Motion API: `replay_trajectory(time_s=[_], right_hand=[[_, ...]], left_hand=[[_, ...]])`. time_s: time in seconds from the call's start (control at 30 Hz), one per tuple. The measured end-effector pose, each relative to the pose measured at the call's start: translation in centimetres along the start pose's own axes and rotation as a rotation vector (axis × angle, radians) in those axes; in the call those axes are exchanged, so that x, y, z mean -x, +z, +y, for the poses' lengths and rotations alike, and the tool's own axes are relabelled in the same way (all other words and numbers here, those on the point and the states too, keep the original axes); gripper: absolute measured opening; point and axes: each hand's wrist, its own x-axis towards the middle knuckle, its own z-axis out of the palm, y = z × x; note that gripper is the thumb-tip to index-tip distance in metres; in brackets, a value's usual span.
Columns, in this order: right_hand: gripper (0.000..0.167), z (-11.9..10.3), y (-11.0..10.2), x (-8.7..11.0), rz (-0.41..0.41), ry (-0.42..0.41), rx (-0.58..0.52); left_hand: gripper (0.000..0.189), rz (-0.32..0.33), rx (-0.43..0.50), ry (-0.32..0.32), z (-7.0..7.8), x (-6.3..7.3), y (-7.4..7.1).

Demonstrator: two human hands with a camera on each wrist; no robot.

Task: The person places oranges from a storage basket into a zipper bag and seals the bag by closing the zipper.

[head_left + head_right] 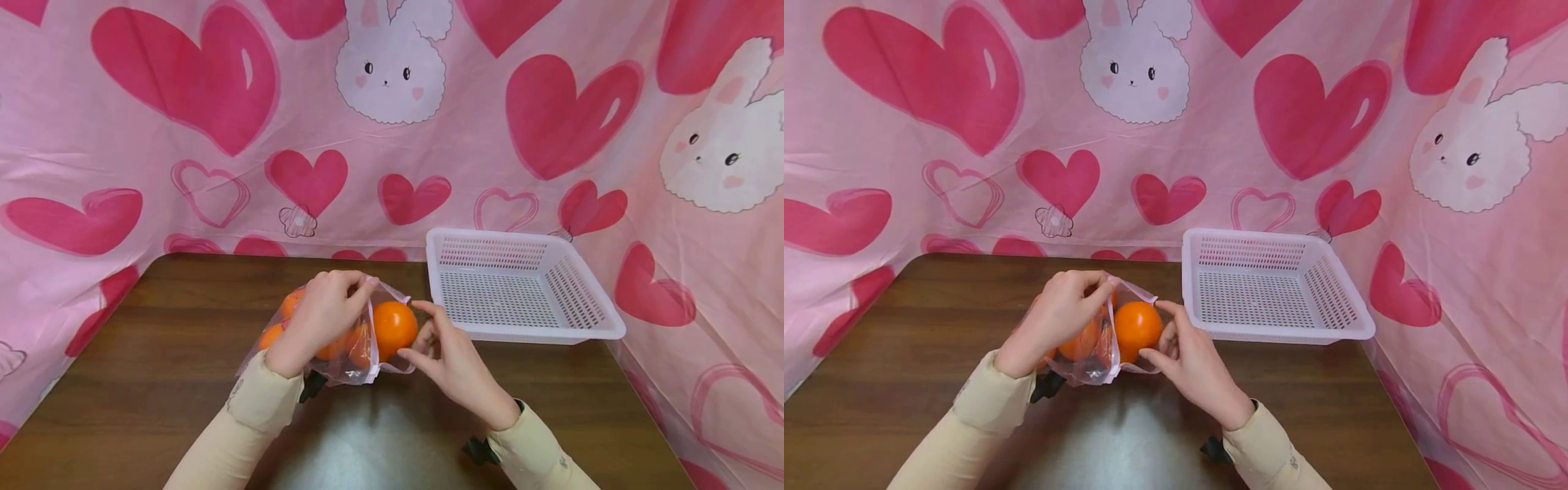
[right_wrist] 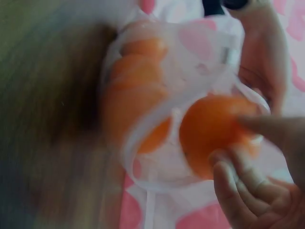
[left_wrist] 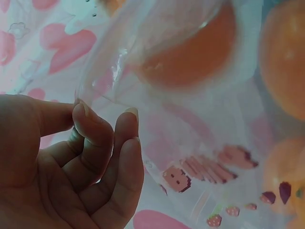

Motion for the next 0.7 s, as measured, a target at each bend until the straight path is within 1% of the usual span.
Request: replay_trajectory(time_s=[0.1, 0.17, 0.27, 0.33, 0.5, 0.63, 0.7], right_hand=[[0.069, 0.1, 0.6, -0.2, 0.024, -0.037, -0.072], [0.061, 0.2, 0.7, -0.2, 0.042, -0.064, -0.094], [0.052, 0.4, 0.6, -0.2, 0.066, -0.082, -0.093], [0.049, 0.6, 0.6, -0.1, 0.073, -0.076, -0.085], [0.045, 1.0, 0.5, -0.1, 0.058, -0.006, -0.047], [0.046, 1.2, 0.5, 0.1, -0.001, 0.088, -0.055], [0.047, 1.4, 0.6, 0.2, -0.036, 0.121, -0.057]], left_hand=[[0.028, 0.005, 0.007, -0.004, 0.0, 0.0, 0.0], [0.028, 0.022, 0.011, -0.003, -0.1, 0.0, 0.0], [0.033, 0.066, 0.019, 0.001, -0.3, -0.1, -0.2], [0.036, 0.096, 0.026, 0.004, -0.4, -0.2, -0.4], [0.041, 0.139, 0.041, -0.001, -0.7, -0.4, -0.9], [0.042, 0.153, 0.061, -0.022, -0.7, -0.4, -1.3], [0.043, 0.158, 0.074, -0.035, -0.8, -0.3, -1.5]])
